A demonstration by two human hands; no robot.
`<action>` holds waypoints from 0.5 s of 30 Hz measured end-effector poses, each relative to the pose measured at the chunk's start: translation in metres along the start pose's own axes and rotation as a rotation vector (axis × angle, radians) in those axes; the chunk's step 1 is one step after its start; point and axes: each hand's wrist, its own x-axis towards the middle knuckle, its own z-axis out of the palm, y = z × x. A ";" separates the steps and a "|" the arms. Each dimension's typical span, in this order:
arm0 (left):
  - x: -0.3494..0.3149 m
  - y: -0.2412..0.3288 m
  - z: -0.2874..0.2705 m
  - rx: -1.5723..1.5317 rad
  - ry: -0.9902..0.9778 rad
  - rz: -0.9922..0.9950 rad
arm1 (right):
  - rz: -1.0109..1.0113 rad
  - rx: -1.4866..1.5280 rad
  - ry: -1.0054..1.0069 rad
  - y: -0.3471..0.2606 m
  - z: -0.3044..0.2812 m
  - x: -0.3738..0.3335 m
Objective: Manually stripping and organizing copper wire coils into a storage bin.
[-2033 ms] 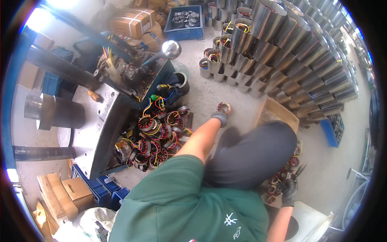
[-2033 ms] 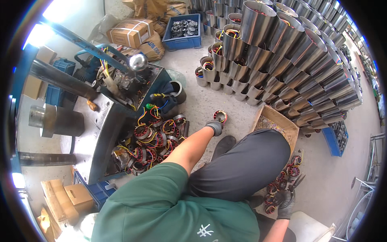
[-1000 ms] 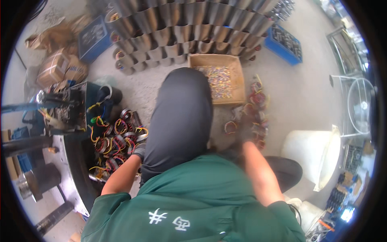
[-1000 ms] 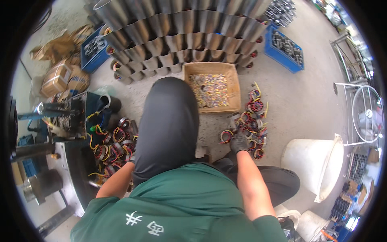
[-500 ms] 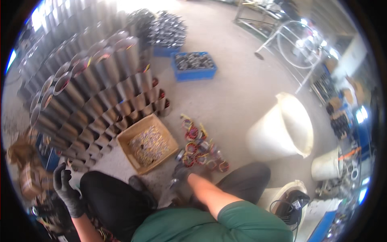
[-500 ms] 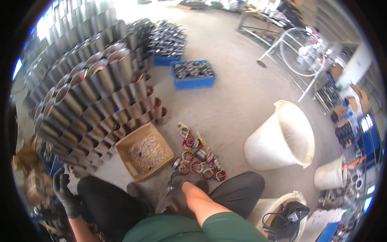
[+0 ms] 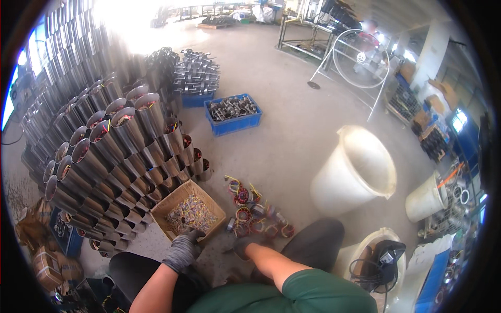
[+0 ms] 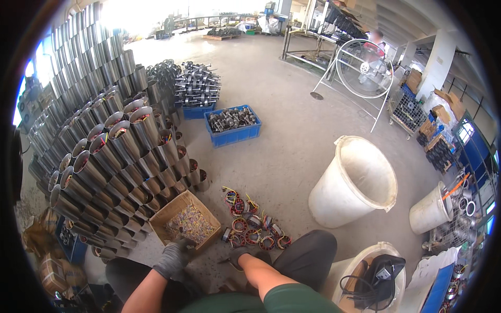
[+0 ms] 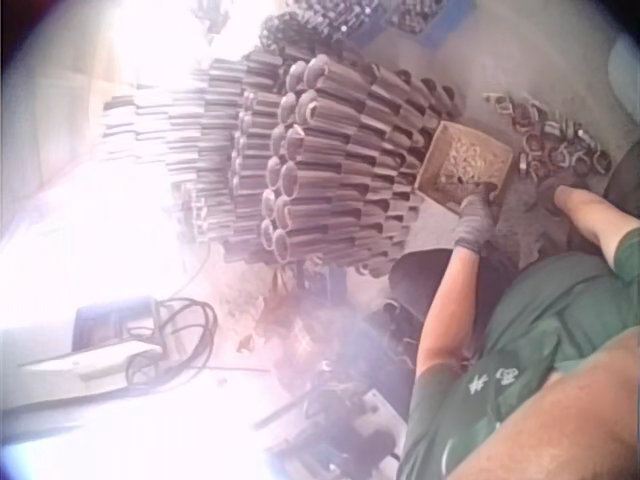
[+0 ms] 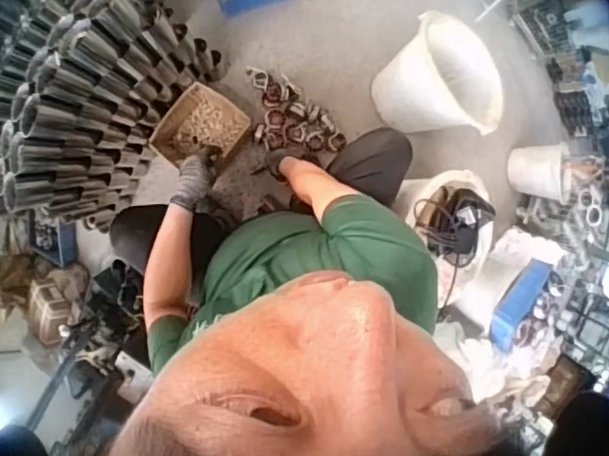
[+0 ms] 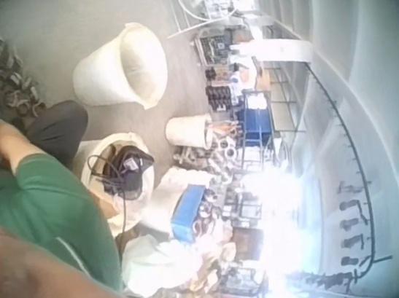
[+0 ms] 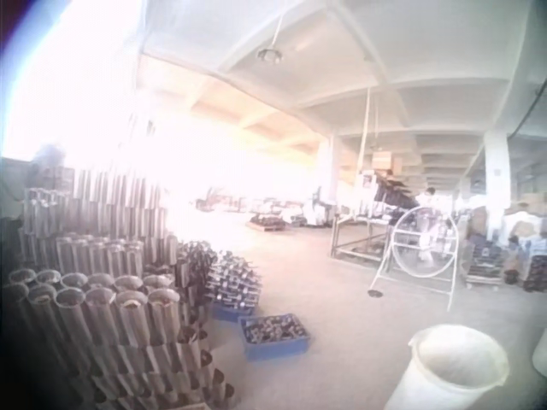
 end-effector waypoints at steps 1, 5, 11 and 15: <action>0.004 0.001 0.001 0.002 0.004 0.017 | 0.030 0.285 0.143 0.008 0.002 -0.008; 0.017 0.000 0.007 0.272 -0.161 0.010 | 0.277 0.514 0.297 0.012 -0.029 -0.015; 0.025 -0.009 0.018 0.295 -0.232 -0.106 | 0.302 0.605 0.118 -0.007 -0.088 -0.055; 0.048 -0.024 0.047 0.321 -0.241 -0.082 | 0.303 0.964 0.347 -0.004 -0.032 -0.017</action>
